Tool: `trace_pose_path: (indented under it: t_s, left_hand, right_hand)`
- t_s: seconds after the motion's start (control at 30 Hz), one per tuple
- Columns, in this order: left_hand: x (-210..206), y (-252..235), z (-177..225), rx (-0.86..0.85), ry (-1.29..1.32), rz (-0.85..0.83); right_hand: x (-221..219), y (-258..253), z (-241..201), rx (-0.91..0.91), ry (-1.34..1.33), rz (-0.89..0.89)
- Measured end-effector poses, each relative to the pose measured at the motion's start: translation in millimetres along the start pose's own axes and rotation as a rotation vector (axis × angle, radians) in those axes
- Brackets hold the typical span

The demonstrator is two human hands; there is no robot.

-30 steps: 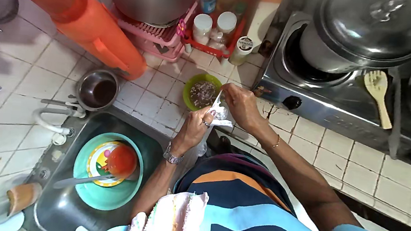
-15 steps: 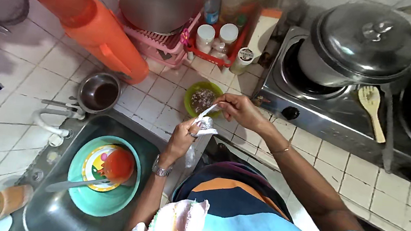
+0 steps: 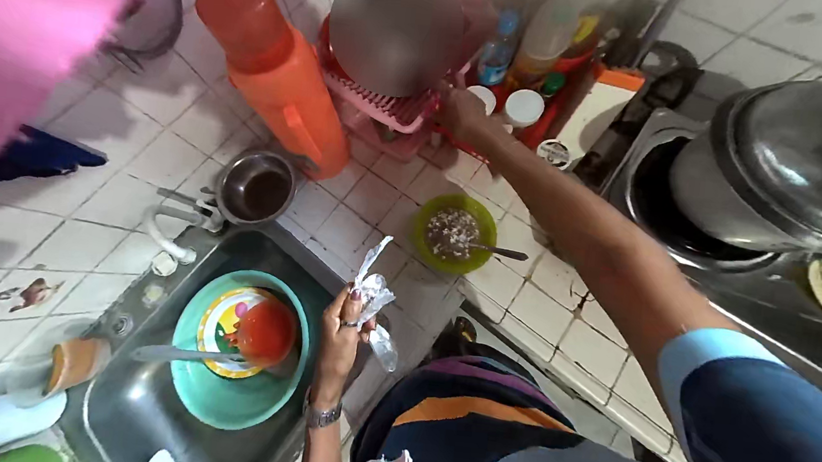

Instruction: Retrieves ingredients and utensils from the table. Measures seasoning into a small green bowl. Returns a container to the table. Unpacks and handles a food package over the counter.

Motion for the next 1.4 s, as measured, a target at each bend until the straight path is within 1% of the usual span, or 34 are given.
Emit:
trace_pose_path:
  t_s: [0.07, 0.17, 0.27, 0.33, 0.4, 0.5, 0.57, 0.63, 0.67, 0.7, 0.73, 0.8, 0.83, 0.9, 0.97, 1.03, 1.1, 1.17, 1.23, 1.3, 1.33, 1.4]
  left_hand:
    - [9.9, 1.6, -2.7, -0.007, 0.02, 0.033]
    - [17.9, 0.3, -8.4, 0.012, 0.079, 0.063]
    - [12.7, -3.4, -10.9, 0.054, 0.135, 0.089]
    - [5.8, -6.9, -10.4, 0.057, 0.145, 0.072]
    - [0.5, -10.5, -9.4, 0.051, 0.14, 0.046]
    - [-3.9, -14.3, -9.5, 0.046, 0.134, -0.018]
    - [-6.6, -15.7, -9.8, 0.053, 0.141, -0.065]
    - [-10.8, -16.2, -10.5, 0.071, 0.175, -0.102]
    - [-13.7, -16.4, -10.2, 0.079, 0.198, -0.117]
    - [-17.6, -16.5, -9.3, 0.084, 0.218, -0.124]
    - [-22.2, -16.5, -8.2, 0.091, 0.242, -0.124]
    - [-33.0, -17.6, -6.7, 0.113, 0.302, -0.101]
    - [-38.9, -18.6, -6.1, 0.134, 0.327, -0.08]
    - [-51.8, -20.5, -6.0, 0.2, 0.386, -0.018]
    - [-66.3, -23.5, -8.2, 0.262, 0.433, 0.052]
    - [-78.1, -23.7, -8.3, 0.306, 0.449, 0.086]
    - [-84.9, -22.1, -9.7, 0.306, 0.414, 0.049]
    - [-88.0, -19.5, -11.4, 0.292, 0.324, -0.055]
    - [-90.0, -14.9, -13.8, 0.321, 0.239, -0.174]
    - [-92.3, -11.5, -21.6, 0.376, 0.184, -0.288]
    - [-93.6, -10.7, -27.2, 0.401, 0.172, -0.349]
    - [-97.6, -9.5, -36.1, 0.443, 0.171, -0.451]
  right_hand:
    - [-6.6, -11.3, -2.7, 0.037, 0.129, -0.06]
    - [1.1, -16.8, -8.0, 0.102, 0.297, -0.122]
    - [4.1, -24.7, -5.7, 0.179, 0.465, -0.192]
    - [7.5, -26.3, 1.0, 0.246, 0.491, -0.174]
    - [24.8, -20.1, -1.0, 0.269, 0.451, -0.109]
    - [64.5, 9.2, -2.6, 0.185, 0.329, 0.095]
    - [92.1, 55.9, 9.1, 0.101, 0.119, 0.244]
    - [104.3, 131.8, 35.1, 0.056, -0.129, 0.356]
    - [98.6, 179.4, 51.1, 0.013, -0.265, 0.388]
    - [85.4, 231.3, 66.6, -0.077, -0.422, 0.381]
    - [65.1, 284.0, 81.3, -0.201, -0.595, 0.34]
    - [9.8, 365.5, 108.5, -0.535, -0.908, 0.294]
    - [-19.9, 395.8, 119.9, -0.688, -0.996, 0.254]
    - [-67.2, 436.7, 129.9, -0.947, -1.058, 0.19]
    - [-93.6, 451.5, 134.0, -1.059, -1.026, 0.178]
    - [-104.6, 448.6, 134.9, -1.089, -0.933, 0.172]
    - [-106.5, 444.5, 138.3, -1.063, -0.677, 0.089]
    - [-103.1, 447.7, 142.4, -1.001, -0.399, 0.028]
    - [-102.1, 449.6, 138.0, -0.957, -0.246, 0.088]
    - [-108.6, 450.2, 132.4, -0.83, -0.178, 0.155]
    - [-115.3, 450.4, 131.1, -0.768, -0.163, 0.155]
    - [-132.2, 451.4, 132.7, -0.704, -0.121, 0.134]
Point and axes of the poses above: each hand's wrist, its own y-axis away from the middle knuckle, its own x-axis out of the back of the hand, z = x × y, the point moved 1 cm from there along -y, towards the middle knuckle, and after that the axes turned 12 degrees about y, right-handed, at the moved point
